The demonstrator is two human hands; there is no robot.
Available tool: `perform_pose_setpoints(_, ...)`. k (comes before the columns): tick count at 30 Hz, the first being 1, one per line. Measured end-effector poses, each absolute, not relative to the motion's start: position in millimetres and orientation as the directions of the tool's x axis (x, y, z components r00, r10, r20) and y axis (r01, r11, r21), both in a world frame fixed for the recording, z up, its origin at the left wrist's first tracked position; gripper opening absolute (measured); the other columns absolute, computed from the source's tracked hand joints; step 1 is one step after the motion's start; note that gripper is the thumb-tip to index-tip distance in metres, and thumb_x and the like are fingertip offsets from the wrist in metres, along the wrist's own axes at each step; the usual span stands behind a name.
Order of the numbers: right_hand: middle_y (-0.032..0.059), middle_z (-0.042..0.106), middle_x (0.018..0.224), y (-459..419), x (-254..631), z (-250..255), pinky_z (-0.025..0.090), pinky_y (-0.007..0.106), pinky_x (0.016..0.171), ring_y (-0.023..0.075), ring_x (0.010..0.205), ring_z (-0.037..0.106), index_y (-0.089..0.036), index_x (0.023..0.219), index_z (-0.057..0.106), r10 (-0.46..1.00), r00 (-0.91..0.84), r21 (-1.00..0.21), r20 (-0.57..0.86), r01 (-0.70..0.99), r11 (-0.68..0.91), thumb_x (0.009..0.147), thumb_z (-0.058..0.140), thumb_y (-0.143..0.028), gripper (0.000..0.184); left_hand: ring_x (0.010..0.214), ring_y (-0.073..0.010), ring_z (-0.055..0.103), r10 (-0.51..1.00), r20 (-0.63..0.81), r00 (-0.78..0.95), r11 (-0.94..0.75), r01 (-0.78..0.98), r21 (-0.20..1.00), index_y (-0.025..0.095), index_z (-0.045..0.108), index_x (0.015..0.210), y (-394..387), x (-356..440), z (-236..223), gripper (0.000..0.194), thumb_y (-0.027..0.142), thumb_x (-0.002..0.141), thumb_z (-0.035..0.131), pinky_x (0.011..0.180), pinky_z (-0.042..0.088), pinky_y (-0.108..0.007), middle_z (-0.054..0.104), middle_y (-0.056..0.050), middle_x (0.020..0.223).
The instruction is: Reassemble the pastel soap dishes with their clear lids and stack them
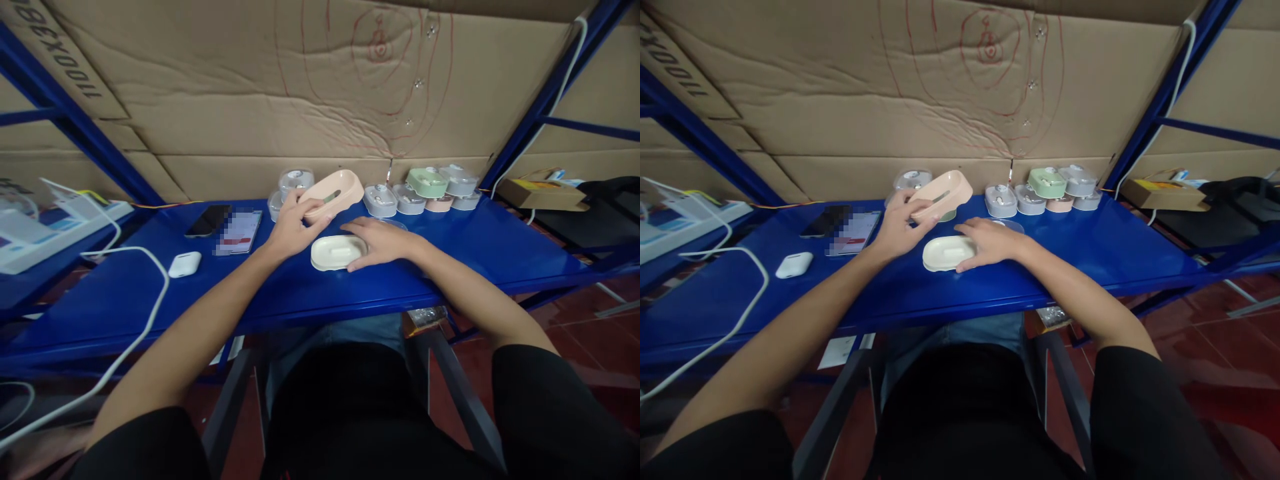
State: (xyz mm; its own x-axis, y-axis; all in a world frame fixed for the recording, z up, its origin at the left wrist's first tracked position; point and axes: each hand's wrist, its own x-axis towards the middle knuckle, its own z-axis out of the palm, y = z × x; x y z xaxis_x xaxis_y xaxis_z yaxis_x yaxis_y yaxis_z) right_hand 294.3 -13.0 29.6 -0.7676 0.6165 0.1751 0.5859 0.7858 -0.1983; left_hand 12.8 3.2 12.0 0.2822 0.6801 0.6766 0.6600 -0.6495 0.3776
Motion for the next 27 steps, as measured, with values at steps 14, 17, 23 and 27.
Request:
perform_pose_setpoints(14,0.0157,0.074,0.158,28,361,51,0.054,0.055,0.127,0.047,0.147,0.068,-0.022,0.158,0.07,0.856,-0.505,-0.254,-0.113,0.847,0.466,0.067,0.101,-0.068,0.107,0.13,-0.0365,0.07,0.659,0.269,0.703,-0.746,0.564,0.355,0.024,0.089,0.105,-20,9,39,0.043,0.061,0.084,0.088,0.12,0.054,-0.051,0.076,-0.012,0.133)
perform_pose_setpoints(17,0.0172,0.074,0.157,29,361,49,0.056,0.056,0.124,0.0467,0.144,0.07,-0.02,0.157,0.07,0.851,-0.512,-0.251,-0.116,0.844,0.473,0.068,0.102,-0.065,0.105,0.127,-0.037,0.072,0.705,0.156,0.692,-0.699,0.642,0.314,0.022,0.088,0.107,-23,14,39,0.049,0.065,0.082,0.088,0.116,0.056,-0.049,0.074,-0.013,0.134)
perform_pose_setpoints(23,0.0154,0.079,0.149,34,363,46,0.06,0.056,0.117,0.0451,0.134,0.075,-0.023,0.152,0.072,0.84,-0.529,-0.227,-0.12,0.838,0.495,0.07,0.101,-0.063,0.096,0.133,-0.0387,0.07,0.714,0.122,0.689,-0.693,0.673,0.257,0.024,0.084,0.13,-32,23,39,0.061,0.062,0.083,0.084,0.115,0.056,-0.049,0.066,-0.015,0.149)
perform_pose_setpoints(27,0.0187,0.077,0.15,34,361,45,0.06,0.054,0.115,0.0445,0.133,0.075,-0.018,0.152,0.071,0.837,-0.533,-0.223,-0.126,0.837,0.499,0.072,0.099,-0.063,0.096,0.137,-0.0398,0.068,0.678,0.112,0.726,-0.729,0.644,0.233,0.027,0.083,0.136,-31,20,39,0.06,0.055,0.084,0.086,0.116,0.055,-0.049,0.068,-0.014,0.147)
